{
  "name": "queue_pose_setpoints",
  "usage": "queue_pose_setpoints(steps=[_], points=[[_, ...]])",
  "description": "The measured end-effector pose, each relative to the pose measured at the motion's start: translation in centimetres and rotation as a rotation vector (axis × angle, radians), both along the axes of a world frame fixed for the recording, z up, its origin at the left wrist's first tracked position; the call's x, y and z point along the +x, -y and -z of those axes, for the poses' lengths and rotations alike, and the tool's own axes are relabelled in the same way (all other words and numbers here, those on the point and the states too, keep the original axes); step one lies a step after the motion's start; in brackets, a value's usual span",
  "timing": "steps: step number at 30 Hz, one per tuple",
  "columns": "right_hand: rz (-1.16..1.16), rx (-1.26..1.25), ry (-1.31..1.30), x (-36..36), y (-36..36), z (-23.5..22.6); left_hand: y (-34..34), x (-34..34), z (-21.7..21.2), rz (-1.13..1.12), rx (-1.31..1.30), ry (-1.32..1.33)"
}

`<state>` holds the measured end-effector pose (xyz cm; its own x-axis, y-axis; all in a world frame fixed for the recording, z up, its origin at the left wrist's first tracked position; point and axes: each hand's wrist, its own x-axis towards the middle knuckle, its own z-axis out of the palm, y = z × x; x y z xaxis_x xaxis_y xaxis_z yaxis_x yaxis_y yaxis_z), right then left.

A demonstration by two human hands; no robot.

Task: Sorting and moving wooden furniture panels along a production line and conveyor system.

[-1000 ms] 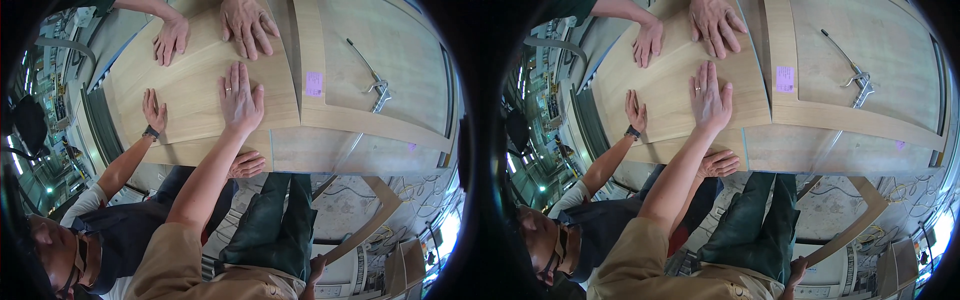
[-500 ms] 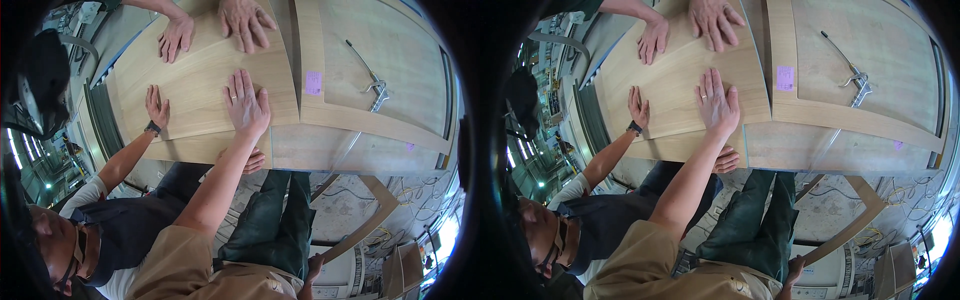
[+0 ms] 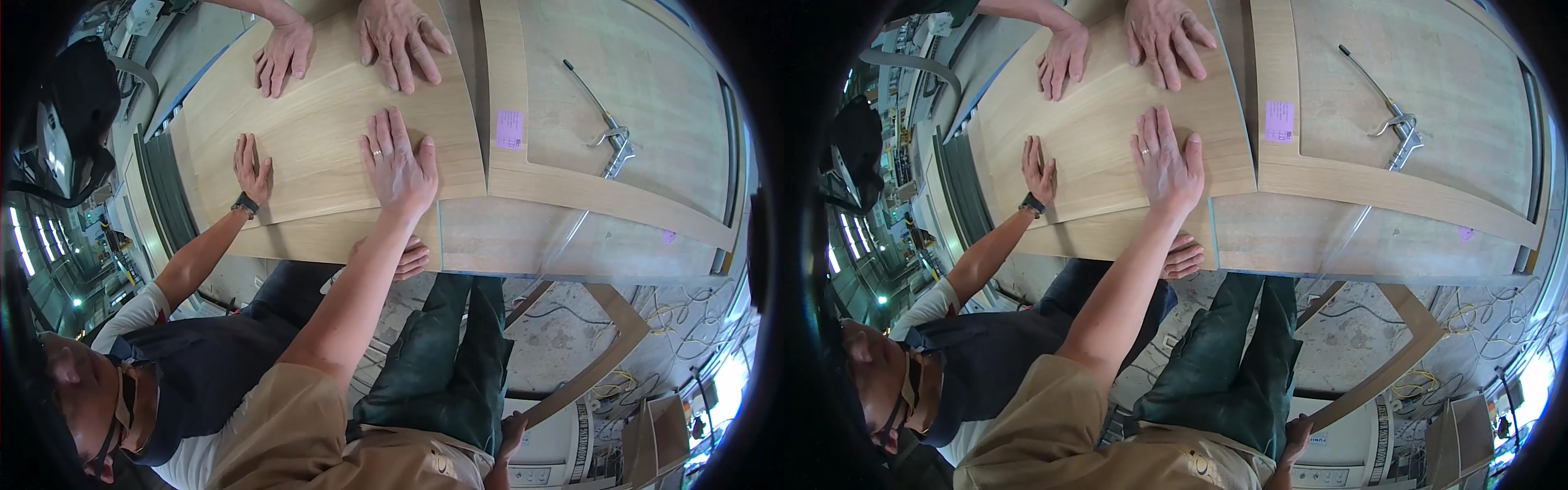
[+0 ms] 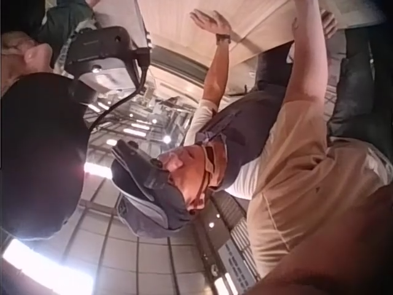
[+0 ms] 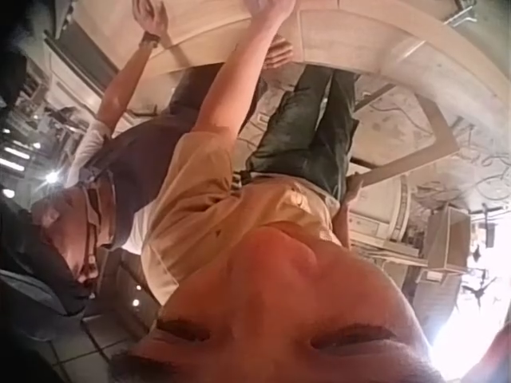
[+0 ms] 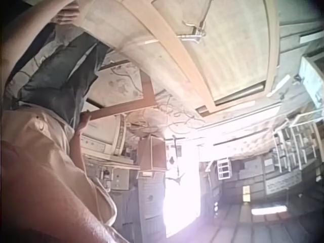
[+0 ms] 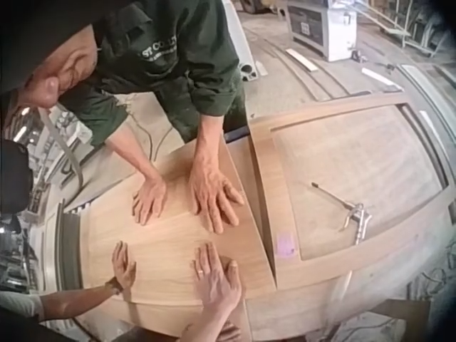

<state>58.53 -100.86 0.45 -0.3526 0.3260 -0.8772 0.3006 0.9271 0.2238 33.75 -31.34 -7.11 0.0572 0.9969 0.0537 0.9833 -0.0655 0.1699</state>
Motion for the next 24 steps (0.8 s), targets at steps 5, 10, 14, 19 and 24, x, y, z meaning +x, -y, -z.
queue_pose_setpoints(steps=[5, 10, 14, 19, 24], points=[[0.608, -0.285, 0.023, -0.3, -4.9, -0.8, -2.6, -0.7, 1.0, 0.004, 0.053, -0.009], [0.508, -0.347, -0.018, 0.0, -5.9, -0.3, -4.6, -2.4, 1.4, 0.085, 0.107, -0.025], [0.515, -0.328, 0.039, -0.2, -4.5, -0.1, -3.8, -2.8, 0.9, 0.146, 0.081, 0.010], [0.454, -0.142, 0.123, 0.3, -1.0, 0.2, -4.1, -3.0, 0.3, 0.396, 0.045, 0.086], [-0.472, 0.074, 0.099, -0.2, -4.9, -1.8, -3.9, -2.0, 0.5, 0.268, 0.069, 0.025]])
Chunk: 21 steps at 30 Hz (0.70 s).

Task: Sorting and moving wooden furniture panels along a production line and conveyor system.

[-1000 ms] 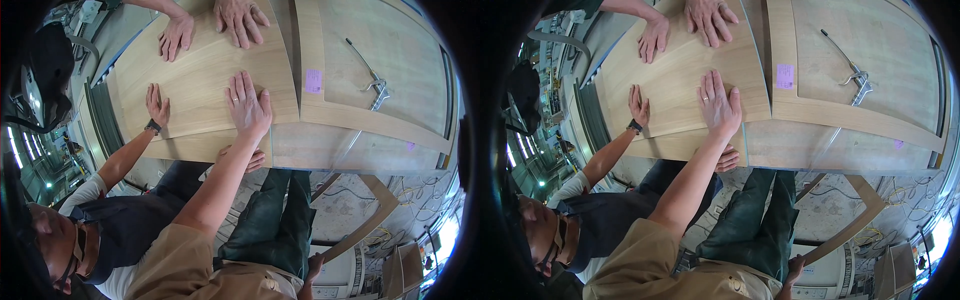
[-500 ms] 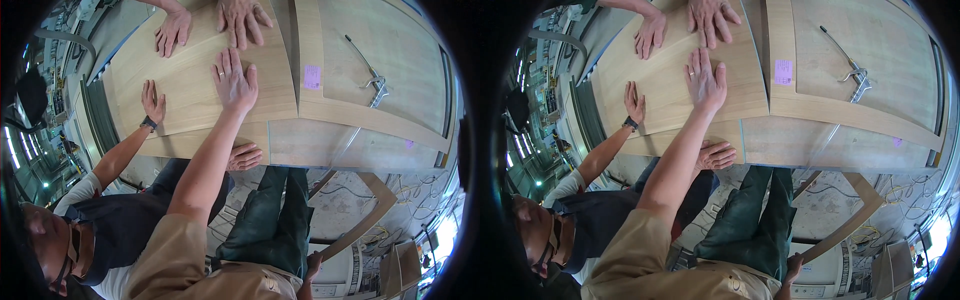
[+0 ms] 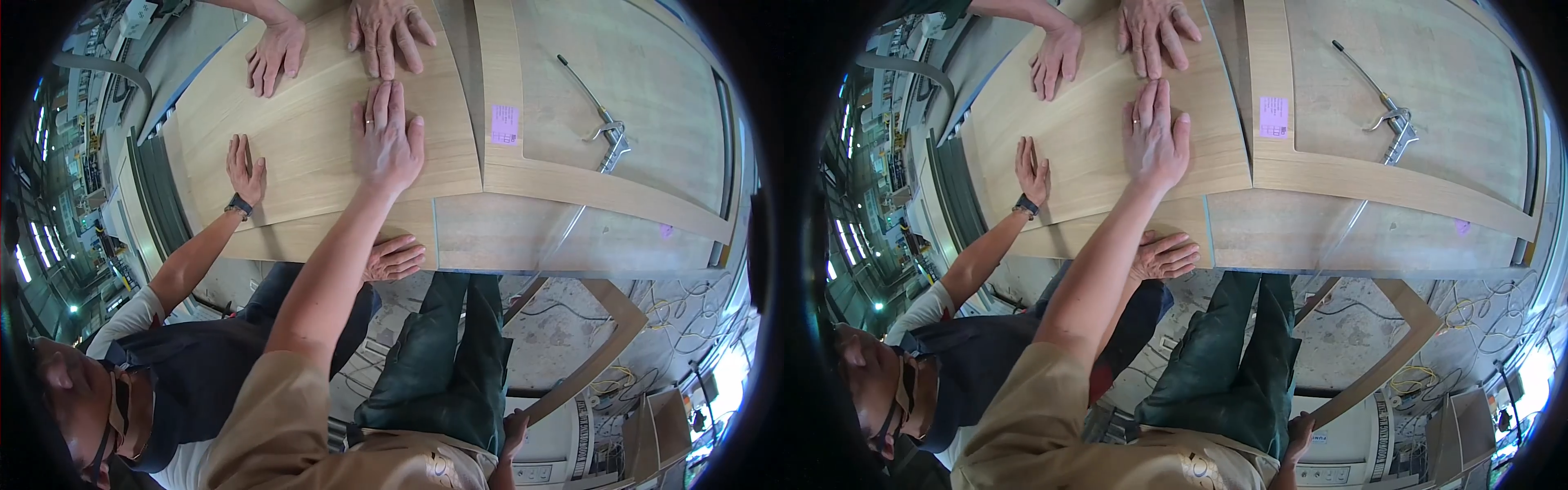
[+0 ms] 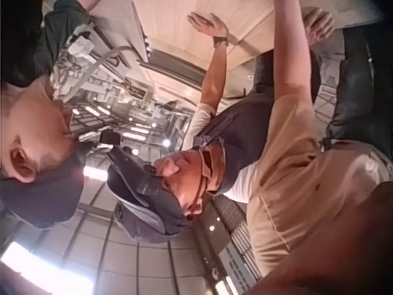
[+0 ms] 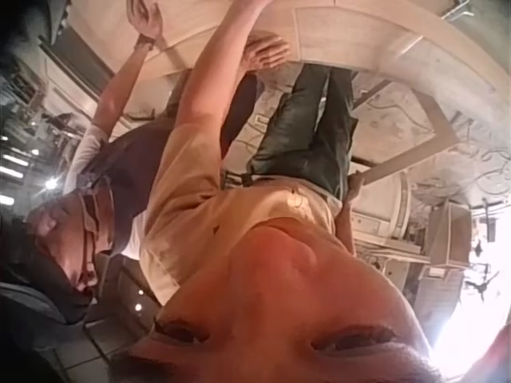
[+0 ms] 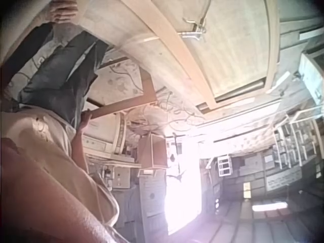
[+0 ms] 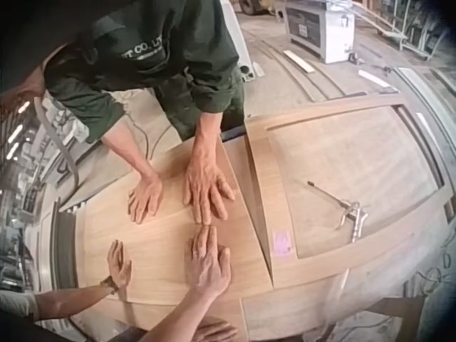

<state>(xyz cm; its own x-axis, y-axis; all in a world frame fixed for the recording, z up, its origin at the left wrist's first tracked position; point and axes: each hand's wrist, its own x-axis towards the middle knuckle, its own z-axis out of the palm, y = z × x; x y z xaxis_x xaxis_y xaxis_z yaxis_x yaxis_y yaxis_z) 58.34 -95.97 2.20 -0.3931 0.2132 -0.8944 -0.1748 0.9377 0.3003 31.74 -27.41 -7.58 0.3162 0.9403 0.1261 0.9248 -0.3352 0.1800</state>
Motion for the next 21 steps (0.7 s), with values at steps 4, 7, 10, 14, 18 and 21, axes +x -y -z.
queue_pose_setpoints(steps=[4, 7, 10, 14, 18, 21], points=[[-1.971, -0.287, 0.562, -2.1, -5.6, -2.3, -1.0, 2.8, 0.7, -0.221, 0.005, -0.030], [-1.860, -0.250, 0.611, -1.5, -2.8, -1.2, -1.5, 4.5, 0.8, -0.265, -0.023, -0.041], [-1.983, -0.232, 0.705, -1.9, -3.8, -1.8, -2.1, 5.5, 1.2, -0.401, 0.009, -0.071], [-1.678, -0.235, 0.634, -1.7, -2.2, -0.5, -3.2, 7.0, 0.3, -0.503, 0.001, -0.086], [-2.156, -0.371, 0.397, -1.4, -3.8, -0.7, -1.2, 6.2, 0.4, -0.399, -0.053, -0.055], [-2.370, -0.344, 0.396, -1.4, -4.6, -1.1, -0.5, 5.5, 0.3, -0.304, -0.112, -0.057]])
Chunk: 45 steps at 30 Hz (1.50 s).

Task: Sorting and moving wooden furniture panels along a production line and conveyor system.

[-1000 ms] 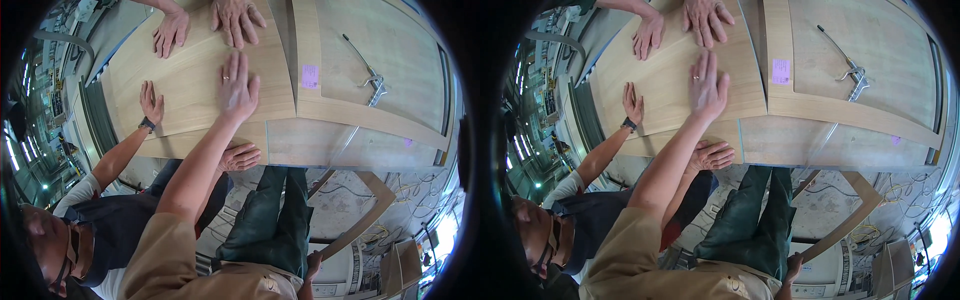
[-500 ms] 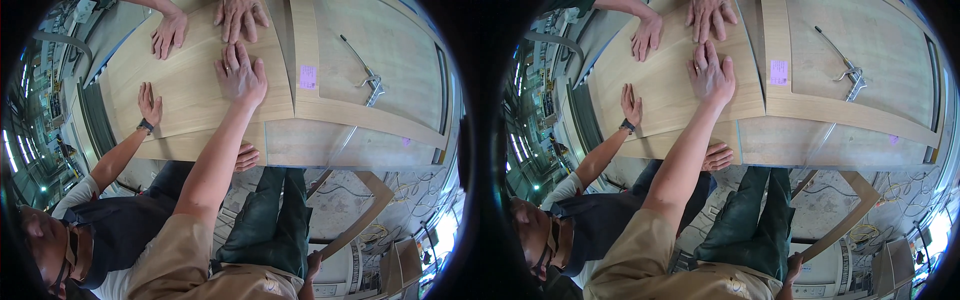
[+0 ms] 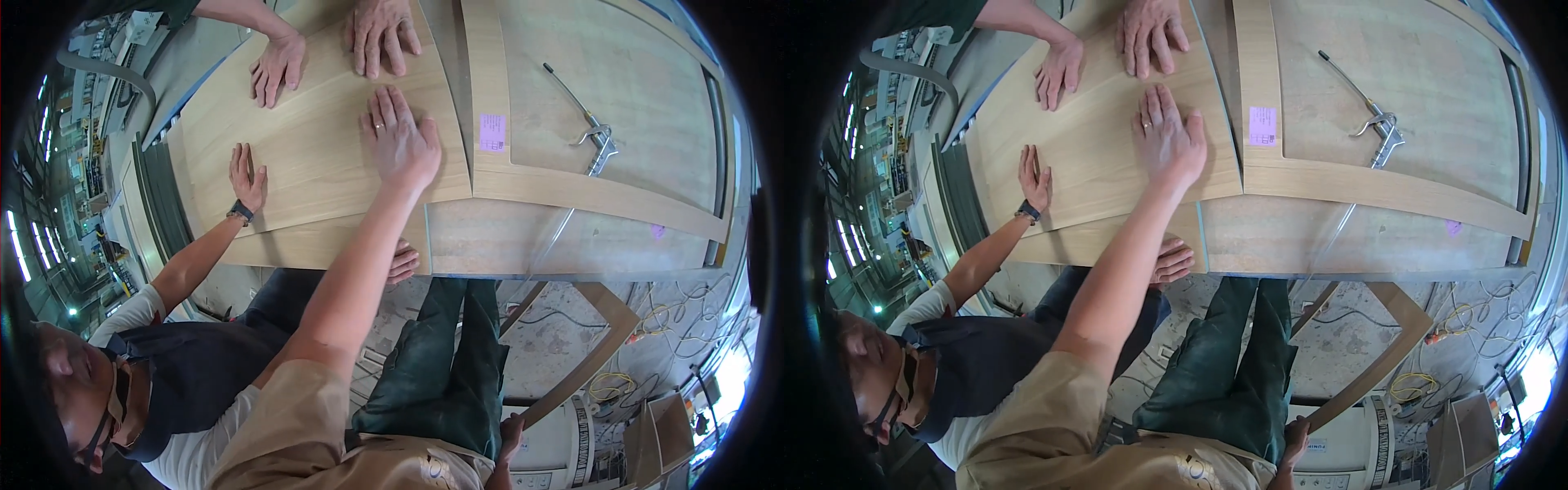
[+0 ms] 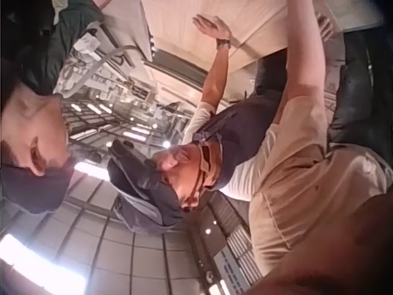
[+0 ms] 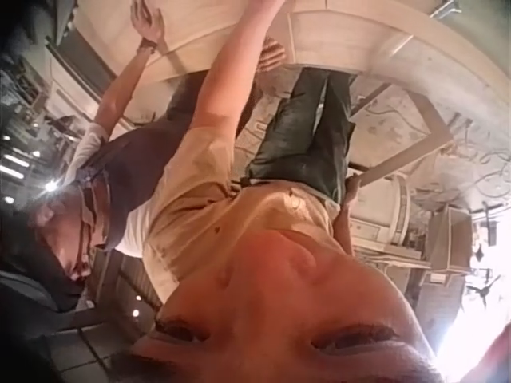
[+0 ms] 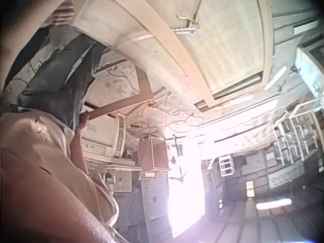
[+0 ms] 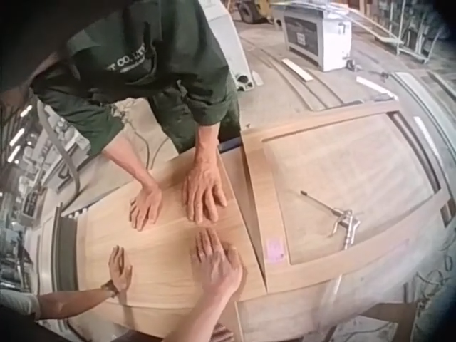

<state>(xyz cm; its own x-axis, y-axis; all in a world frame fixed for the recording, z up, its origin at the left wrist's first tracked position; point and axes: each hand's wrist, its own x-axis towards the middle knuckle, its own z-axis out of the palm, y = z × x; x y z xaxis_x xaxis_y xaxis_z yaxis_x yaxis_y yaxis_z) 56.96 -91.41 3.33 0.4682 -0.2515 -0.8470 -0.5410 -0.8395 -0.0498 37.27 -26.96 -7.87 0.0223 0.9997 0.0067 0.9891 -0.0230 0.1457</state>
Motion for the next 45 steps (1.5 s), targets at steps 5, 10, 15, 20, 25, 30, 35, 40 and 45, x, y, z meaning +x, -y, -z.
queue_pose_setpoints(steps=[5, 10, 15, 20, 25, 30, 35, 40, 45], points=[[-0.198, 0.046, -0.062, 0.4, 4.8, 2.6, -2.4, -0.7, -0.7, 0.014, 0.033, -0.008], [-0.413, 0.157, -0.079, 1.4, 8.7, 3.9, -0.4, -0.2, -0.8, -0.020, -0.029, 0.035], [0.054, 0.400, -0.049, 0.4, 4.3, 1.0, 2.6, -0.2, -1.7, 0.015, -0.055, -0.001], [0.082, 0.432, 0.031, 1.3, 2.5, 0.2, 6.4, 1.3, -4.0, 0.007, -0.155, 0.035], [0.316, 0.539, 0.002, 1.8, 2.6, -0.4, 11.2, 1.7, -5.6, 0.007, -0.228, 0.055], [0.366, 0.522, 0.038, 3.9, 0.1, -2.8, 17.0, 1.0, -7.6, 0.074, -0.296, 0.135], [-0.076, 0.625, 0.005, 7.5, 4.0, -1.9, 24.2, -0.2, -12.6, 0.161, -0.602, 0.348], [-0.190, 0.520, 0.008, 11.5, 5.2, 0.4, 30.1, -4.3, -15.1, 0.155, -0.450, 0.500], [-0.176, 0.607, 0.146, 13.5, 5.5, 1.9, 32.2, -8.0, -15.6, -0.066, -0.596, 0.622]])
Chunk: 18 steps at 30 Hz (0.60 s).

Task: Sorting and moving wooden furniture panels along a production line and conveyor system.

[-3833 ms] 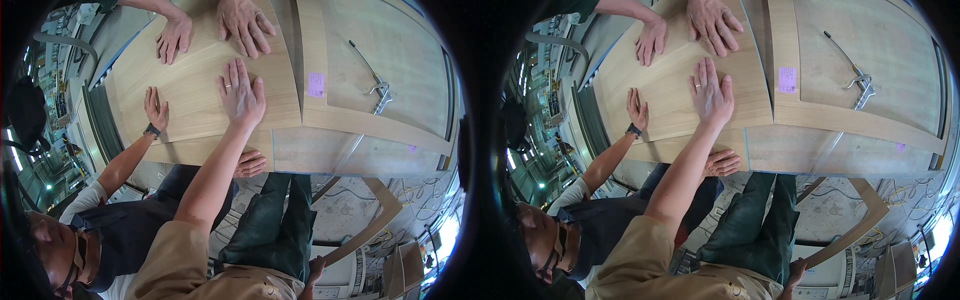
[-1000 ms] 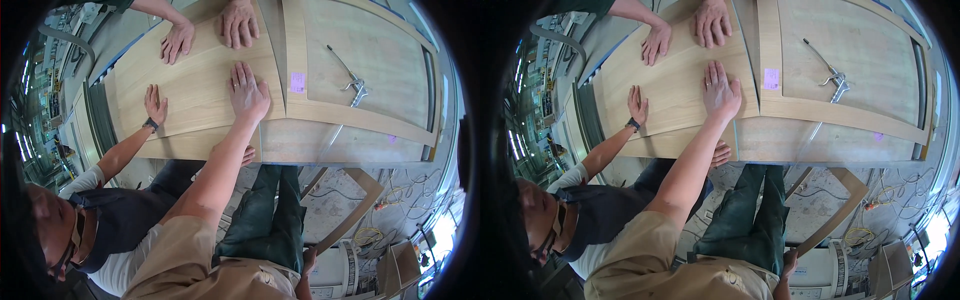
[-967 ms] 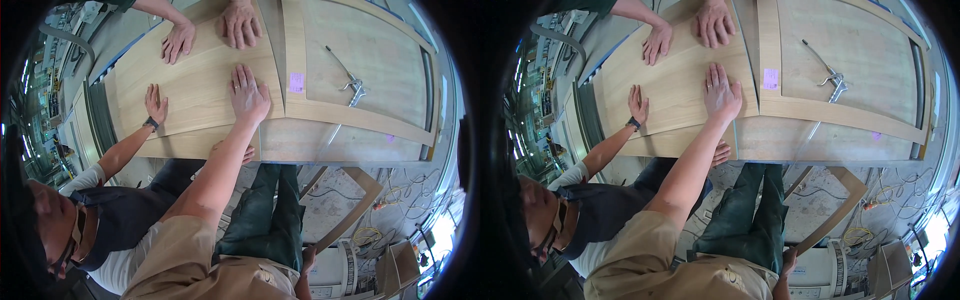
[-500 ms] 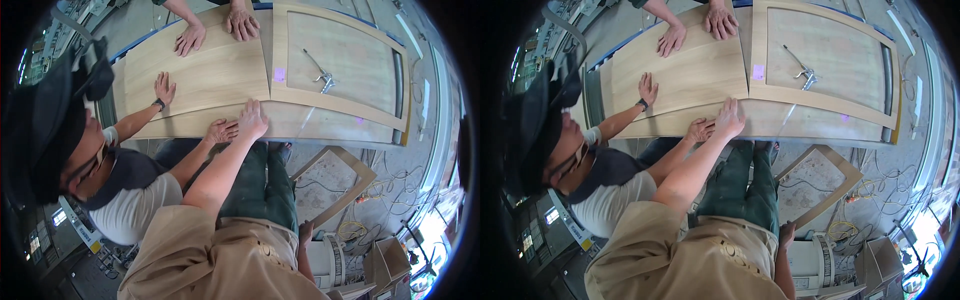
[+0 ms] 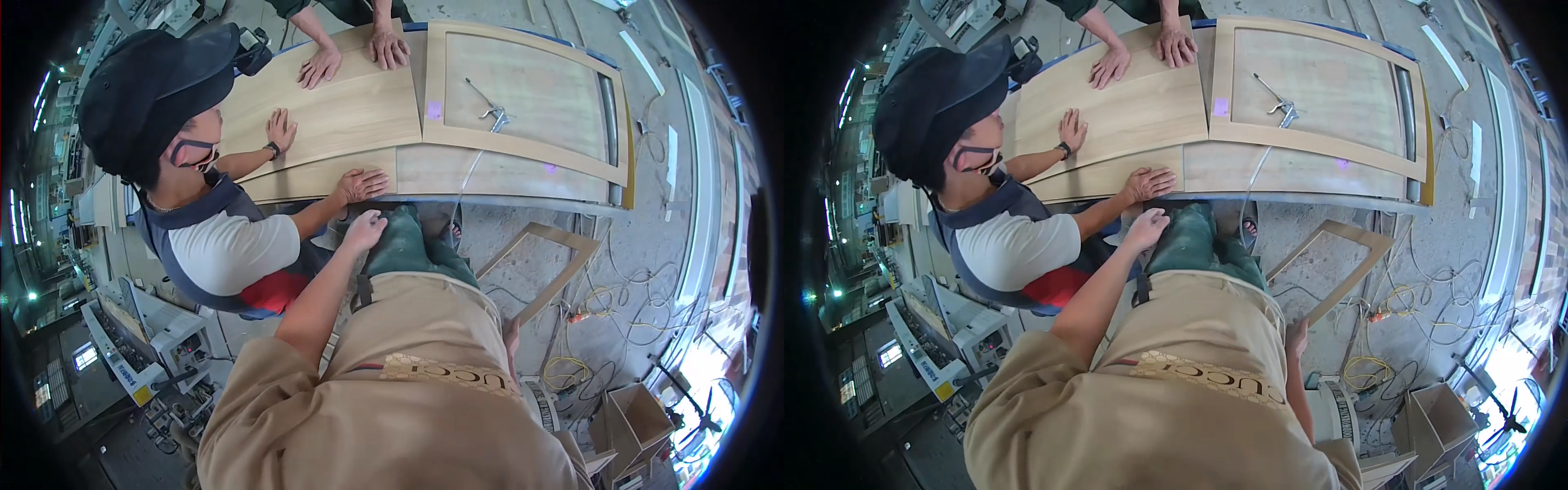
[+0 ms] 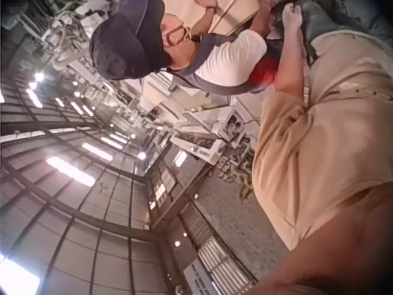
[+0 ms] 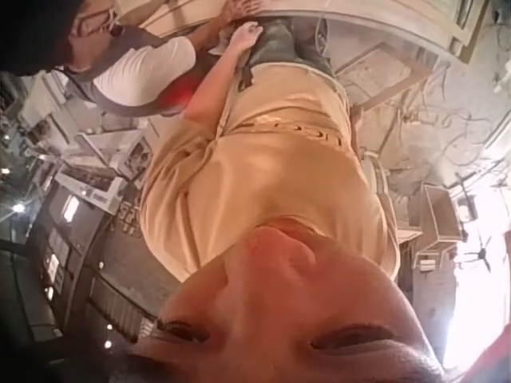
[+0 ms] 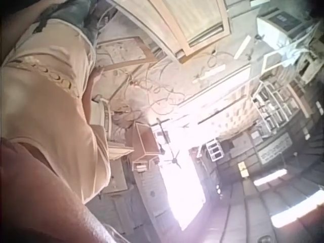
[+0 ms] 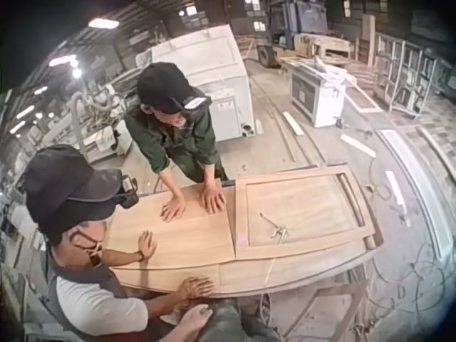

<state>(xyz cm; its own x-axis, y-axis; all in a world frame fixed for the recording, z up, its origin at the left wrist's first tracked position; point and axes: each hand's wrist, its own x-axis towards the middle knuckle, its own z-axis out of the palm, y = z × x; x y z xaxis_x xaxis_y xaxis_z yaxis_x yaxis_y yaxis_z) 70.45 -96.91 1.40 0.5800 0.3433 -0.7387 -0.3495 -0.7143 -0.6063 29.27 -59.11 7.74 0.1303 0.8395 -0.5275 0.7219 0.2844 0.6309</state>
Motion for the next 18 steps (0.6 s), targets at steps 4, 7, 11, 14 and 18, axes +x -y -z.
queue_pose_setpoints(steps=[4, 7, 11, 14, 18], points=[[0.339, 0.073, -0.285, 0.9, -3.4, -2.6, 2.4, -3.4, 1.2, -0.185, -0.076, -0.023], [0.510, 0.005, -0.291, 0.7, -4.4, -3.9, 2.0, -1.9, -1.1, -0.137, -0.164, -0.094], [0.530, 0.086, -0.345, 2.8, -5.1, -3.4, 3.3, -4.3, 0.3, -0.198, -0.024, -0.085], [0.501, 0.080, -0.337, 3.2, -6.0, -3.8, 3.2, -6.0, 1.8, -0.317, -0.201, -0.007], [0.504, 0.074, -0.217, 3.8, -6.6, -5.2, 3.7, -5.6, 3.2, -0.348, -0.211, 0.074]])
